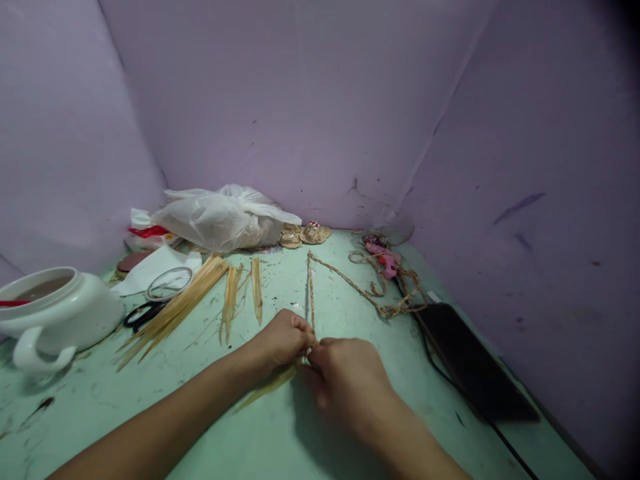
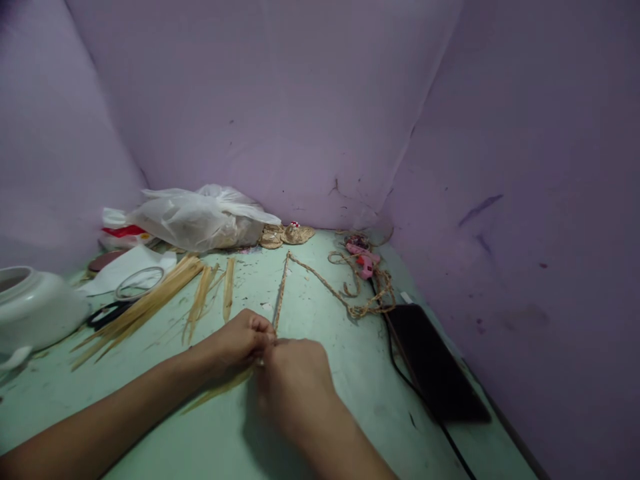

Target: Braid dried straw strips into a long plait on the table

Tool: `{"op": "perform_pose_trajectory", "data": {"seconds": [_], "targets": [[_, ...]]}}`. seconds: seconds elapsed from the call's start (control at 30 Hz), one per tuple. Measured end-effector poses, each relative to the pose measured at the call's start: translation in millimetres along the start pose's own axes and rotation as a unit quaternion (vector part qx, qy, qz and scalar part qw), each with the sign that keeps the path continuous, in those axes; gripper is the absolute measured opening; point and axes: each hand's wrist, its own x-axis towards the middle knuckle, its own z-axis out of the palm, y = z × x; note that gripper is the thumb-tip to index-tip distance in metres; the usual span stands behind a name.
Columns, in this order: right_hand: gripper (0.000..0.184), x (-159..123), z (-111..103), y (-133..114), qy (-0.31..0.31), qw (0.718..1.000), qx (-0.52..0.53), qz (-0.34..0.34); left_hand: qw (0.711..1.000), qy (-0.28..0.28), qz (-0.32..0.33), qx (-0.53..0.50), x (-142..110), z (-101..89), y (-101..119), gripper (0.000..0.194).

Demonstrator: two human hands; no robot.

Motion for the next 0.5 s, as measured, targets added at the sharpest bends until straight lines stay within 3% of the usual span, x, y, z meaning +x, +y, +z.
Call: {"op": "perform_pose_trajectory", "data": {"seconds": [0.07,0.17,0.23,0.33,0.4,0.5], "targets": [[0.028,2.4,-12.3,16.8,0.05,0.994,0.096,0.03,1.0,-0.026,0.0,0.012,-3.2,-1.7,4.3,0.007],[0.032,12.0,-16.5,40.2,0.191,0.948,0.219,0.132,0.999,-0.039,-0.009,0.02,-6.2,-3.5,7.4,0.004],[0.027,19.9,-6.9,46.3,0.147,0.922,0.322,0.158,0.999,-0.045,-0.009,0.027,-6.2,-4.0,6.2,0.004],[0.023,28.2,15.6,40.8,-0.014,0.877,0.454,0.157,0.998,-0.049,0.013,0.048,-4.2,-4.1,1.4,0.002],[0.017,30.3,26.9,34.6,-0.042,0.882,0.45,0.13,0.997,-0.038,0.028,0.069,-2.7,-4.1,-1.4,0.005],[0.013,30.7,32.3,31.3,0.007,0.915,0.39,0.105,0.995,-0.017,0.023,0.095,-1.7,-4.2,-1.9,0.008]]}}
